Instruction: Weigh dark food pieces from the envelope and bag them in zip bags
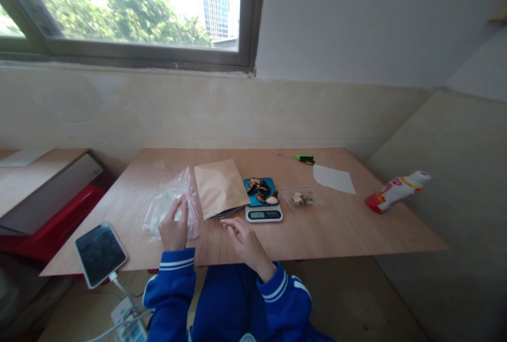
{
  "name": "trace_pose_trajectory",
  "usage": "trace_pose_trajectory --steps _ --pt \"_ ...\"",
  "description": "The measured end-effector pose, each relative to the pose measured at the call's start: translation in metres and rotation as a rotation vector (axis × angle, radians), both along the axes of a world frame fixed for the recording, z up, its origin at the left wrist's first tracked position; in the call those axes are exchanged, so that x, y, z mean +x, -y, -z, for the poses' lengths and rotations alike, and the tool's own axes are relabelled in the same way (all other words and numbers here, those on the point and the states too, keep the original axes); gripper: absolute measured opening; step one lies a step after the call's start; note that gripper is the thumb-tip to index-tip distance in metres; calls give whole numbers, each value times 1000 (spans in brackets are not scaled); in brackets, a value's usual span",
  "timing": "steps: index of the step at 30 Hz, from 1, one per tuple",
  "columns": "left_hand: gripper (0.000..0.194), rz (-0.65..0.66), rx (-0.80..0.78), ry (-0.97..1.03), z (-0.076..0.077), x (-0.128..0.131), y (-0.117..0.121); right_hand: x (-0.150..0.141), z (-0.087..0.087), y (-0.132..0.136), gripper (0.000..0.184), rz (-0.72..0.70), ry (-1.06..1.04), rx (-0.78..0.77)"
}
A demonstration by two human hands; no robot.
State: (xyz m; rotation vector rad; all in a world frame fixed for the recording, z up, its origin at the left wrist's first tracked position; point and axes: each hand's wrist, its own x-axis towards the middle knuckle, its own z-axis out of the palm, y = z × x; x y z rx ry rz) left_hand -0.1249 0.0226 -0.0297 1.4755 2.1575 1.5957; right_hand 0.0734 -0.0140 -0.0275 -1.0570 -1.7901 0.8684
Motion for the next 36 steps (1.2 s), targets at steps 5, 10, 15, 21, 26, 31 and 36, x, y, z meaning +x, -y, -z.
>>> trace_pose_trajectory --steps 5,10,15,21,26,31,36 --pt "28 441 210 -56 -33 51 16 -13 -10 1 33 161 -307 -91" --pt "31 851 217 -140 -33 82 24 -7 -14 -1 42 378 -472 -174" --pt "27 954 142 -100 -35 80 23 3 -19 -3 38 444 -410 -143" --pt "26 884 145 -11 -30 70 22 -2 -22 1 35 272 -289 -74" --pt "36 803 135 44 -15 63 19 -6 -16 2 39 184 -245 -50" --pt "41 691 129 80 -9 58 19 -9 -19 1 39 68 -213 -55" --pt "14 564 169 15 -12 50 23 -14 -18 -1 35 28 -250 -98"
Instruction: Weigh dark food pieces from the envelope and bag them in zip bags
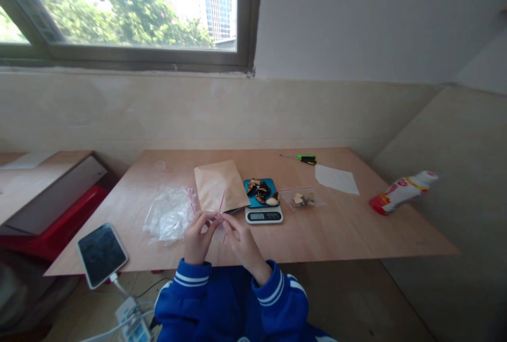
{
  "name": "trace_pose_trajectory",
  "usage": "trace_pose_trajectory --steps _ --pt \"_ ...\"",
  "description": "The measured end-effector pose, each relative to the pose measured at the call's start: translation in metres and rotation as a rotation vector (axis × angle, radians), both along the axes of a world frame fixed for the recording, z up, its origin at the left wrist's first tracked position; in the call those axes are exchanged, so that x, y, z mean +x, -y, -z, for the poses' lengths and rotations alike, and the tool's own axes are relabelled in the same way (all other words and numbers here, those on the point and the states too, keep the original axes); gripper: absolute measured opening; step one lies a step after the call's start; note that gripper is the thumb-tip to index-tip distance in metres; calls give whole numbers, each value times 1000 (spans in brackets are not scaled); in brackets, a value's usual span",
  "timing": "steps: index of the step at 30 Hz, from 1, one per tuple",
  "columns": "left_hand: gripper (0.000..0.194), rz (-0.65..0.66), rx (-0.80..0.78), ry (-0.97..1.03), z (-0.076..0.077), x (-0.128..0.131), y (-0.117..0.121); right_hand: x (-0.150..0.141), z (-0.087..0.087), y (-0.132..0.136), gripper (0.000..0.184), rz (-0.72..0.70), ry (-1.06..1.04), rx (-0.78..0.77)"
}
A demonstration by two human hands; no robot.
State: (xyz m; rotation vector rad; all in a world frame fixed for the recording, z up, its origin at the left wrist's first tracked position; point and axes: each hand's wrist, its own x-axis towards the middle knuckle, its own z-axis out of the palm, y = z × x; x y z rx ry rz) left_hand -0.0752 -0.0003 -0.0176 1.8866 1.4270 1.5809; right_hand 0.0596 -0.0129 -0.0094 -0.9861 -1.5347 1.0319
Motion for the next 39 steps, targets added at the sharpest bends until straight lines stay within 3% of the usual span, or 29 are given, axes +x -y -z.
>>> trace_pose_trajectory --steps 9,14,20,24,27,32,35,39 --pt "20 -24 -36 -28 0 -11 8 -8 12 -10 23 160 -19 -103" --pt "20 -51 -66 -65 -3 -13 11 -10 15 -14 19 180 -21 -111" --pt "21 -64 -95 -70 0 -10 11 -7 13 -17 35 144 -182 -228" --pt "18 -220 -42 38 0 -19 12 11 17 -27 41 208 -244 -246" --pt "17 -273 1 34 -6 -27 12 24 27 -37 39 260 -91 -165" --pt "18 -316 25 57 -11 -32 12 21 51 -45 31 283 377 84" --pt "19 -366 6 95 -10 -36 11 15 59 -43 36 228 562 88" --pt "22 -400 -20 130 -7 -46 11 7 64 -45 49 166 633 111"
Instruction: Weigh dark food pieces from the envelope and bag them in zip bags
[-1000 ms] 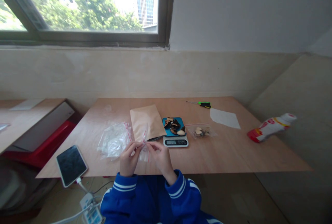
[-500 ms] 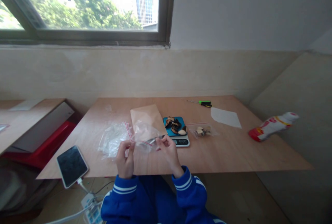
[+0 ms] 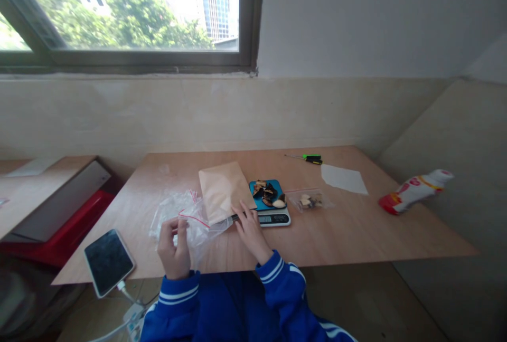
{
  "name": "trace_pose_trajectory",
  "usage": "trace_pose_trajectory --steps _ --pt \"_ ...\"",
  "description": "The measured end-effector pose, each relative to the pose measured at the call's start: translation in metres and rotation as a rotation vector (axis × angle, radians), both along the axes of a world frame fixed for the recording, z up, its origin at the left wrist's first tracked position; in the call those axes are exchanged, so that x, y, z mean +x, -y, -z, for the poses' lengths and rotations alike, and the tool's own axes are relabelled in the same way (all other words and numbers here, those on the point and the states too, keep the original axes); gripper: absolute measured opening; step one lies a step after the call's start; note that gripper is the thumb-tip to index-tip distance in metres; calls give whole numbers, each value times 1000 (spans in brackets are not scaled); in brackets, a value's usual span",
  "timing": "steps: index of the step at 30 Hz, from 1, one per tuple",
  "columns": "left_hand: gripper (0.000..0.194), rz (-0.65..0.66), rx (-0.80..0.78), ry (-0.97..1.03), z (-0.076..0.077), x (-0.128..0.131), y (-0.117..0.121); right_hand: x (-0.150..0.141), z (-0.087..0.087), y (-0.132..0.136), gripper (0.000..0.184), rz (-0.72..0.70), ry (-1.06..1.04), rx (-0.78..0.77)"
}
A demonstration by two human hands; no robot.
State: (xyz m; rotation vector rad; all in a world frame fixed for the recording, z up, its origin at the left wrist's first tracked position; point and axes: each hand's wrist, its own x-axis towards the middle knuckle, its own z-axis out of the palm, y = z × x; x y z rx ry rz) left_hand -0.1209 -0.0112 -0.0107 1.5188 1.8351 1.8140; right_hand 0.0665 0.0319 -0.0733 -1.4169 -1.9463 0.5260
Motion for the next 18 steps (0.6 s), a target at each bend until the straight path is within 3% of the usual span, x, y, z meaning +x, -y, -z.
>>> trace_pose_trajectory --steps 4,9,14,18 --pt "21 9 1 23 3 -4 0 -15 6 -11 53 -41 -65 10" --pt "20 21 10 48 7 -8 1 -45 5 -25 51 -206 -138 47" --pt "21 55 -23 50 4 -16 4 -54 -16 -19 37 -257 -241 8" --pt "22 151 -66 -6 -1 -10 3 -31 -37 -1 29 -121 -521 -125"
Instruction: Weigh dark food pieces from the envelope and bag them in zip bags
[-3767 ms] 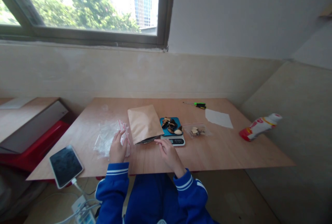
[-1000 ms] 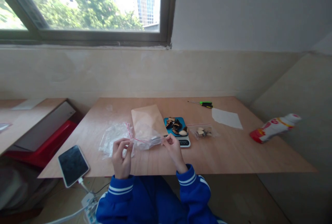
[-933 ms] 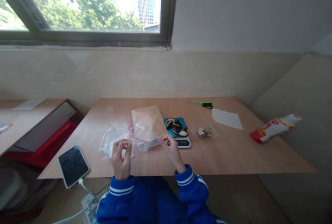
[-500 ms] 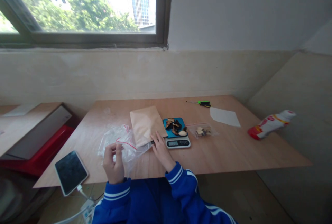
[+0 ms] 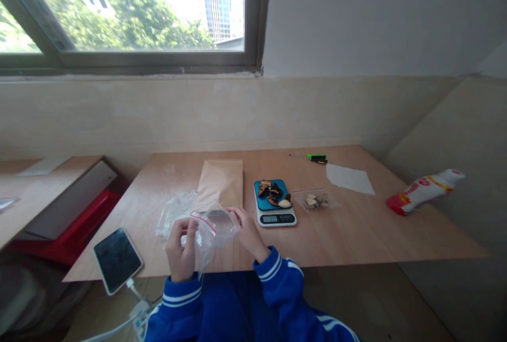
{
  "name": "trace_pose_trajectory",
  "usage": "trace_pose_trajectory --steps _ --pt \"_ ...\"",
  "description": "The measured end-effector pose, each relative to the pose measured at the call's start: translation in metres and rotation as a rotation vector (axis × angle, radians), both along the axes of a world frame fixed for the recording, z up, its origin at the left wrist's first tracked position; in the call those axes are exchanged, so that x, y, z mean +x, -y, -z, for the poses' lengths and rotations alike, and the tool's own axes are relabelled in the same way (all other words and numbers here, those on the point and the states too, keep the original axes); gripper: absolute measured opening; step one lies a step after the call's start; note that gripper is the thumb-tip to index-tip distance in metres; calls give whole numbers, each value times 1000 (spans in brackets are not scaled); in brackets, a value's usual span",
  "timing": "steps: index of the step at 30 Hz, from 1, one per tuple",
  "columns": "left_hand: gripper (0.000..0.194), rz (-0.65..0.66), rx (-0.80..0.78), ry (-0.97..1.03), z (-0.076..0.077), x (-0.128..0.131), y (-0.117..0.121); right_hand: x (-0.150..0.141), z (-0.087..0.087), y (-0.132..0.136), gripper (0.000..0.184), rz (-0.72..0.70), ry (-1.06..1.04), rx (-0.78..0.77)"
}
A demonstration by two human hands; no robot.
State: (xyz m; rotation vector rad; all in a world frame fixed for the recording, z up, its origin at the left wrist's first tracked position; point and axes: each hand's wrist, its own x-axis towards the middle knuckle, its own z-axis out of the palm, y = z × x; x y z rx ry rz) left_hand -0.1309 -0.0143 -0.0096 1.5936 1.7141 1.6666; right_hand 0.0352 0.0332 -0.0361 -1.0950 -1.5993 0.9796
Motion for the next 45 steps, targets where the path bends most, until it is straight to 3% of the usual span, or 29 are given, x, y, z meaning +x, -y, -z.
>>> trace_pose_trajectory --steps 2,4,6,9,15,20,23,27,34,39,45 --pt "21 60 -1 -34 0 9 -2 15 -11 10 36 46 -129 -134" --pt "20 127 5 -68 1 22 -6 29 -22 17 41 -17 -176 -218" --pt "19 183 8 -95 5 37 -9 39 -30 21 35 -79 -127 -229" --pt "20 213 -19 -108 12 59 -14 55 -30 18 25 9 -31 -190" --pt "25 -10 -77 -53 15 80 -21 96 -12 10 22 181 -134 -228" --pt "25 -117 -14 -69 8 80 -25 129 -23 17 38 135 -194 -234" --pt "22 -153 74 -97 4 73 -28 150 -25 20 43 304 -174 -167" --pt "19 -159 193 -134 2 67 -32 174 -11 22 38 448 -74 -110" --pt "20 -3 64 -15 15 87 -39 180 21 7 36 517 191 51" --pt "25 -162 -74 -54 18 103 -44 169 35 -20 51 484 474 199" --pt "28 -219 -3 -32 14 110 -44 160 41 -39 58 502 636 193"
